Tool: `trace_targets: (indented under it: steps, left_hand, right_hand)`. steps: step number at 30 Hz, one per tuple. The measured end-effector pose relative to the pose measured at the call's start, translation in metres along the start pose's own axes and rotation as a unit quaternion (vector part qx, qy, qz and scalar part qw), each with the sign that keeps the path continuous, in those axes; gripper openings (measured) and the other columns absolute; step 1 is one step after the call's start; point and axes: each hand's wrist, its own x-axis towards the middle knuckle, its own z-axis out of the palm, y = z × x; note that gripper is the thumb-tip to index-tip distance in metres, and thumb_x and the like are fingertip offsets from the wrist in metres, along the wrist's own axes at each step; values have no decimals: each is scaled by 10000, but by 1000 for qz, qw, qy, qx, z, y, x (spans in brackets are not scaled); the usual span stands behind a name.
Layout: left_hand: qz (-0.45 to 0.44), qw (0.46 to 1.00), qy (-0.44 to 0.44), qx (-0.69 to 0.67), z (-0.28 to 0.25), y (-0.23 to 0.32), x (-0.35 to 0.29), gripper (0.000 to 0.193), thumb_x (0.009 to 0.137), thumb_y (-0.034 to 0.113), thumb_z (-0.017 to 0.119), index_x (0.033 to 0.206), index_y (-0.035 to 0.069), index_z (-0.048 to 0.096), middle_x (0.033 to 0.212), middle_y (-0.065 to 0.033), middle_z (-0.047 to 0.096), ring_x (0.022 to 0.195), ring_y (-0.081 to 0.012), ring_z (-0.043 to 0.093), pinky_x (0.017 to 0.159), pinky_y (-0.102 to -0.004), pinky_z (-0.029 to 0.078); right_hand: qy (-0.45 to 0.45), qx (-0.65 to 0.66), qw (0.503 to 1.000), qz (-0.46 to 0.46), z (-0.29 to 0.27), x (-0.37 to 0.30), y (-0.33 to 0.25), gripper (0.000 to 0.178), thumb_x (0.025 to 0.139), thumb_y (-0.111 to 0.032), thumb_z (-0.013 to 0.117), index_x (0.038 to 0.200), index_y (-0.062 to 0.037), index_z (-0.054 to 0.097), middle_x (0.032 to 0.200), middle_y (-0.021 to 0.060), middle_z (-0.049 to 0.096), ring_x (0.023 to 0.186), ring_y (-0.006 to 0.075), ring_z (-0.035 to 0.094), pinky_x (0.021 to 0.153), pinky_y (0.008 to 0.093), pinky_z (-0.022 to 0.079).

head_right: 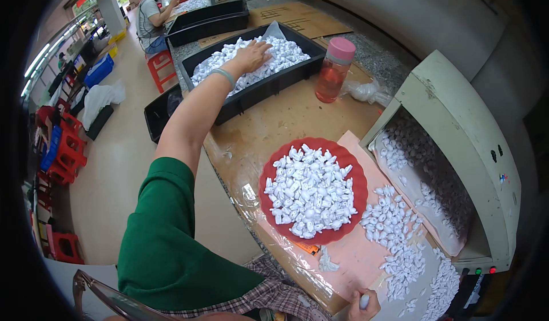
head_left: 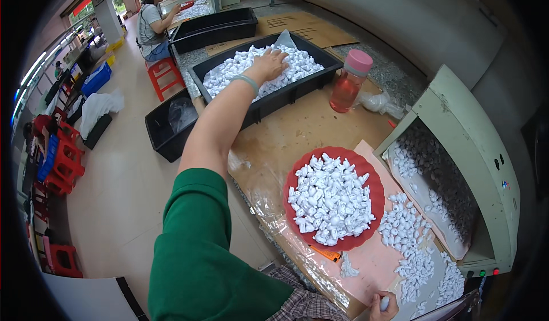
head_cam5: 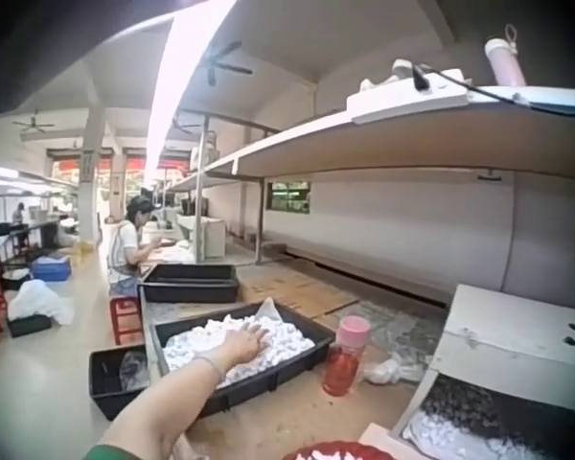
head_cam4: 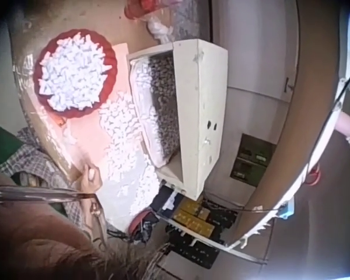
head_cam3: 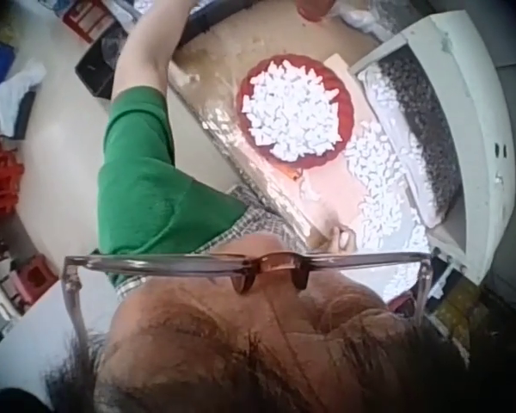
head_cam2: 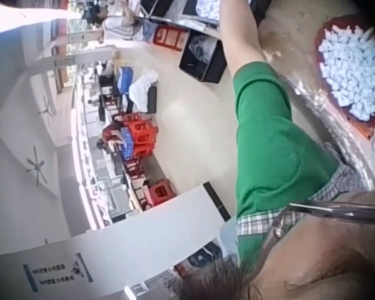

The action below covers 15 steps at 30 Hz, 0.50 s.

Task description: Assembling small white plastic components using a glue bottle at a factory workstation.

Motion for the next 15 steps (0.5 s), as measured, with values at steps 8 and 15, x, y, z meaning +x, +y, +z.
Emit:
trace_targets:
  steps: [8, 15]
  left_hand:
    - [-63, 994, -67, 55, 10, -30, -1, 495, 891, 402, 436, 1367, 270, 412, 1421, -75, 394, 1334, -284, 342, 983, -657, 293]
    - [-177, 981, -74, 40, -15, -52, -47, 561, 858, 438, 467, 1385, 258, 392, 1451, -99, 341, 1348, -319, 313, 979, -708, 249]
  right_hand:
    - [1, -60, 998, 29, 0, 6, 13, 159, 828, -141, 691, 927, -20, 668, 804, 151, 668, 705, 235, 631, 674, 320, 513]
    - [12, -77, 997, -16, 2, 10, 25, 168, 807, -122, 714, 911, 0, 665, 809, 161, 668, 712, 233, 636, 673, 325, 518]
